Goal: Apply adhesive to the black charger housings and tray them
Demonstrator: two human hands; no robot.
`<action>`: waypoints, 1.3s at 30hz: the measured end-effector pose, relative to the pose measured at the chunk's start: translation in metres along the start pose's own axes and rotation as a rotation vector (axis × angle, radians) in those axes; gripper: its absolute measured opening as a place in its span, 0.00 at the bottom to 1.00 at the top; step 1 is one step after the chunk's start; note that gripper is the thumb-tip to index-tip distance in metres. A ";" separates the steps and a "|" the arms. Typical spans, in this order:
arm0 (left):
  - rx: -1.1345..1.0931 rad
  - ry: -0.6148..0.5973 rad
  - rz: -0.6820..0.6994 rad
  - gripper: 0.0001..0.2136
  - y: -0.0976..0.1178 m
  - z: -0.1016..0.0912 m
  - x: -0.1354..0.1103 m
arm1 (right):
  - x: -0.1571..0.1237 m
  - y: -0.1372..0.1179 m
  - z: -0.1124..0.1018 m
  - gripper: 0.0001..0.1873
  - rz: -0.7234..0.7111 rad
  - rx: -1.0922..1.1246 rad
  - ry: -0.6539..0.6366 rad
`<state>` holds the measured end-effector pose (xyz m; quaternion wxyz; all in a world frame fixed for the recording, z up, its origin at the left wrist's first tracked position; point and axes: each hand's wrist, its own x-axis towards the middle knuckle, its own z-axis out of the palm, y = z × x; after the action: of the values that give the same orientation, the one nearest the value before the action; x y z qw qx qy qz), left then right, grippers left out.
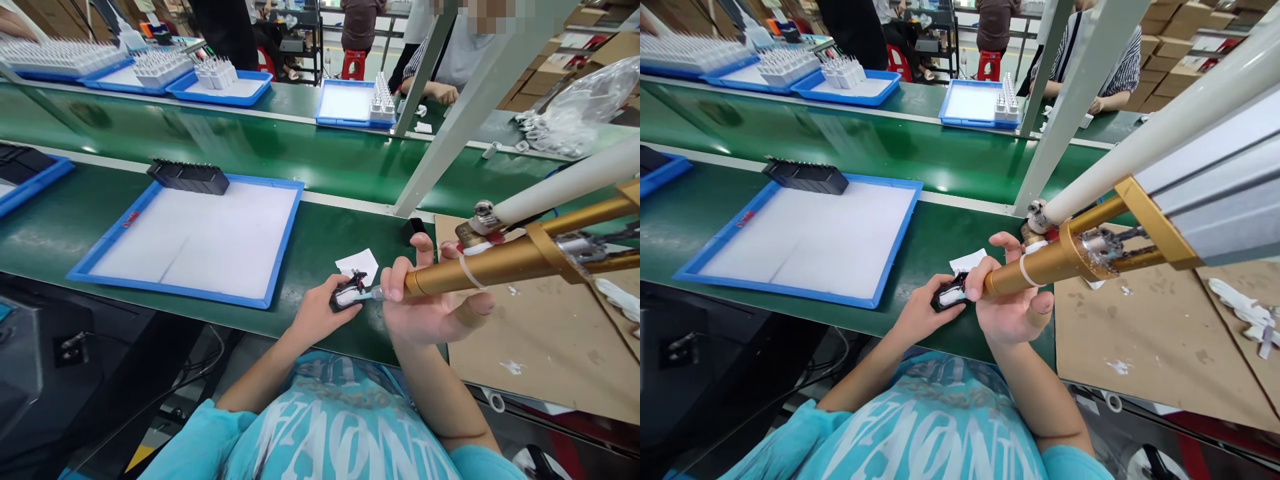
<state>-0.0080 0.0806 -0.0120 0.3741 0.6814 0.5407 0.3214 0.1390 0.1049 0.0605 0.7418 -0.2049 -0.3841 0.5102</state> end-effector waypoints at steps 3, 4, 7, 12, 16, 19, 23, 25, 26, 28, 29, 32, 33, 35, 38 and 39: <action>0.084 -0.023 0.006 0.16 -0.013 -0.012 -0.002 | 0.000 -0.004 -0.003 0.22 0.008 0.012 0.020; 0.098 -0.043 -0.002 0.16 -0.017 -0.016 -0.003 | 0.000 -0.005 -0.004 0.22 0.011 0.008 0.033; 0.103 -0.115 -0.021 0.16 -0.024 -0.028 -0.007 | 0.000 -0.009 -0.011 0.21 0.020 -0.019 0.082; 0.052 -0.218 -0.060 0.23 -0.021 -0.039 -0.005 | 0.001 -0.012 -0.022 0.22 -0.001 -0.041 0.121; -0.124 -0.271 -0.097 0.24 -0.020 -0.036 0.008 | 0.001 -0.014 -0.029 0.20 -0.009 -0.044 0.120; -0.228 -0.296 -0.088 0.19 -0.022 -0.030 0.016 | 0.001 -0.015 -0.034 0.20 0.003 -0.051 0.127; -0.120 -0.152 0.006 0.14 -0.025 -0.022 0.017 | 0.001 -0.017 -0.041 0.21 0.017 -0.056 0.156; -0.050 -0.079 0.081 0.12 -0.026 -0.019 0.016 | 0.001 -0.019 -0.043 0.21 0.026 -0.055 0.175; -0.025 -0.062 0.109 0.11 -0.027 -0.019 0.015 | 0.002 -0.019 -0.044 0.21 0.026 -0.055 0.184; 0.033 -0.068 0.150 0.10 -0.027 -0.019 0.015 | 0.002 -0.020 -0.045 0.21 0.020 -0.055 0.196; 0.071 -0.089 0.166 0.11 -0.026 -0.020 0.015 | 0.002 -0.020 -0.046 0.22 0.015 -0.057 0.200; 0.208 -0.177 0.211 0.16 -0.020 -0.027 0.015 | 0.002 -0.021 -0.048 0.22 0.010 -0.063 0.210; 0.253 -0.199 0.230 0.18 -0.018 -0.031 0.014 | 0.001 -0.021 -0.049 0.22 0.011 -0.065 0.212; 0.323 -0.229 0.267 0.23 -0.014 -0.038 0.010 | 0.000 -0.022 -0.051 0.22 0.015 -0.068 0.209; 0.395 -0.238 0.293 0.24 -0.010 -0.043 0.003 | -0.002 -0.023 -0.055 0.23 0.006 -0.053 0.196; 0.417 -0.225 0.287 0.23 -0.011 -0.043 0.000 | -0.002 -0.024 -0.056 0.23 0.000 -0.046 0.194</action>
<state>-0.0490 0.0893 0.0009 0.2339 0.8448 0.4481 0.1754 0.1967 0.0987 0.0413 0.7707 -0.2702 -0.3218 0.4791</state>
